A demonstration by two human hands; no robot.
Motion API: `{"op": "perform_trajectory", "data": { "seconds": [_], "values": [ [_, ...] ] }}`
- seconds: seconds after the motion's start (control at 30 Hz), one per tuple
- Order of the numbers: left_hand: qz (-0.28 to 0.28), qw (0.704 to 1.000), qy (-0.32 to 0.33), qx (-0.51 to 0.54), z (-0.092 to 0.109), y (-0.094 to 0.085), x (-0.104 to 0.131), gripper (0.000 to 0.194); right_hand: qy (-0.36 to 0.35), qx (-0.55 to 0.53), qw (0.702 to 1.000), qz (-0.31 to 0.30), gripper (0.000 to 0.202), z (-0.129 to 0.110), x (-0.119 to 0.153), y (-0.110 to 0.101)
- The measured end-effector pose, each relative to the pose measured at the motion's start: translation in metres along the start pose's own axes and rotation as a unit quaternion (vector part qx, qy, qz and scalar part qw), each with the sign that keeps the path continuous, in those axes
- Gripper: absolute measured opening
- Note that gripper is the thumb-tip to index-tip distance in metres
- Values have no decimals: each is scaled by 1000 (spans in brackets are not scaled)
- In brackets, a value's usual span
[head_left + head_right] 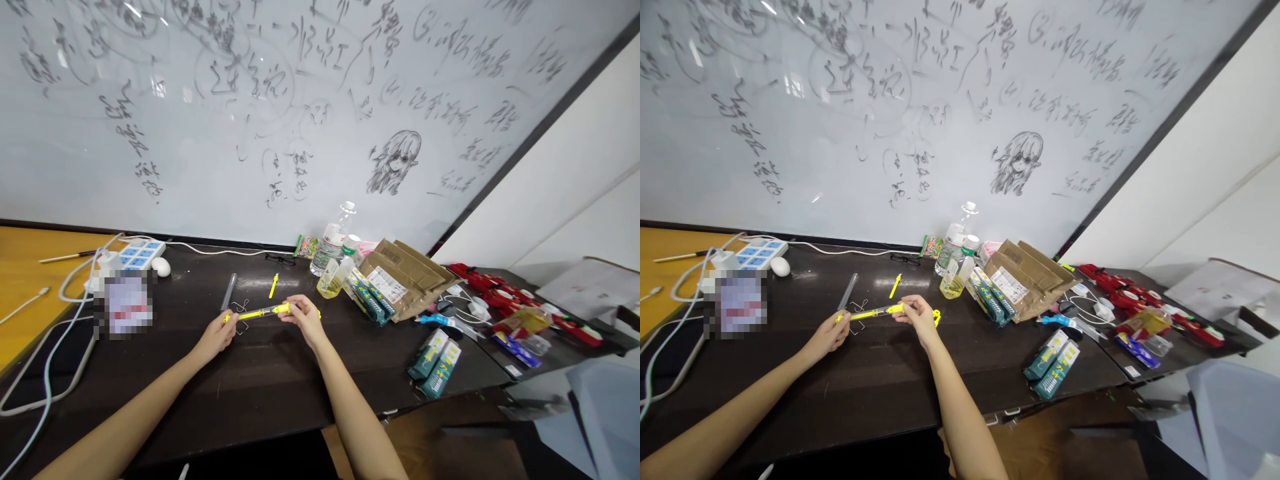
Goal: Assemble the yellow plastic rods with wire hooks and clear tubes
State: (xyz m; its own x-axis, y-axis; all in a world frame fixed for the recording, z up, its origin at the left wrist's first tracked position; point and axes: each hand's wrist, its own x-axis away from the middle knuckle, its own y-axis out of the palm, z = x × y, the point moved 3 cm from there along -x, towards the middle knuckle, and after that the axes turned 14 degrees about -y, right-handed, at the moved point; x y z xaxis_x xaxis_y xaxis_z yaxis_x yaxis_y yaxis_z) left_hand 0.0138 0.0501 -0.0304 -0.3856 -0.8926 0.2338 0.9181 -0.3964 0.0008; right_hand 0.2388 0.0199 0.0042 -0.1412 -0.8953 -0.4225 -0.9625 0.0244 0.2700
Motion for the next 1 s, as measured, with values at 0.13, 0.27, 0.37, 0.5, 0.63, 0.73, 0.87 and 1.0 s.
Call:
{"op": "perform_trajectory", "data": {
  "seconds": [0.13, 0.27, 0.37, 0.5, 0.63, 0.73, 0.87, 1.0],
  "values": [
    [4, 1000, 24, -9, 2, 0, 3, 41, -10, 14, 1000, 21, 31, 7, -1, -3],
    [14, 1000, 18, -6, 3, 1, 4, 43, -28, 29, 999, 14, 30, 9, -1, -3],
    [20, 1000, 8, 0, 3, 1, 3, 44, -35, 39, 999, 10, 29, 8, -1, -2],
    [7, 1000, 7, -6, 0, -1, 2, 42, -34, 41, 999, 13, 28, 7, -1, -2],
    [-3, 999, 8, -35, 1, -3, 1, 41, -34, 28, 999, 8, 27, 7, -1, -1],
    [-12, 1000, -9, -14, 2, -2, 1, 45, -30, 11, 999, 5, 25, 6, -1, 1],
    [-19, 1000, -17, 15, 2, 0, -2, 49, -28, -10, 1000, 4, 24, 4, -1, 4],
    [-10, 999, -22, 22, -2, -2, -4, 49, -21, -12, 1000, 2, 23, 7, 0, 5]
  ]
}}
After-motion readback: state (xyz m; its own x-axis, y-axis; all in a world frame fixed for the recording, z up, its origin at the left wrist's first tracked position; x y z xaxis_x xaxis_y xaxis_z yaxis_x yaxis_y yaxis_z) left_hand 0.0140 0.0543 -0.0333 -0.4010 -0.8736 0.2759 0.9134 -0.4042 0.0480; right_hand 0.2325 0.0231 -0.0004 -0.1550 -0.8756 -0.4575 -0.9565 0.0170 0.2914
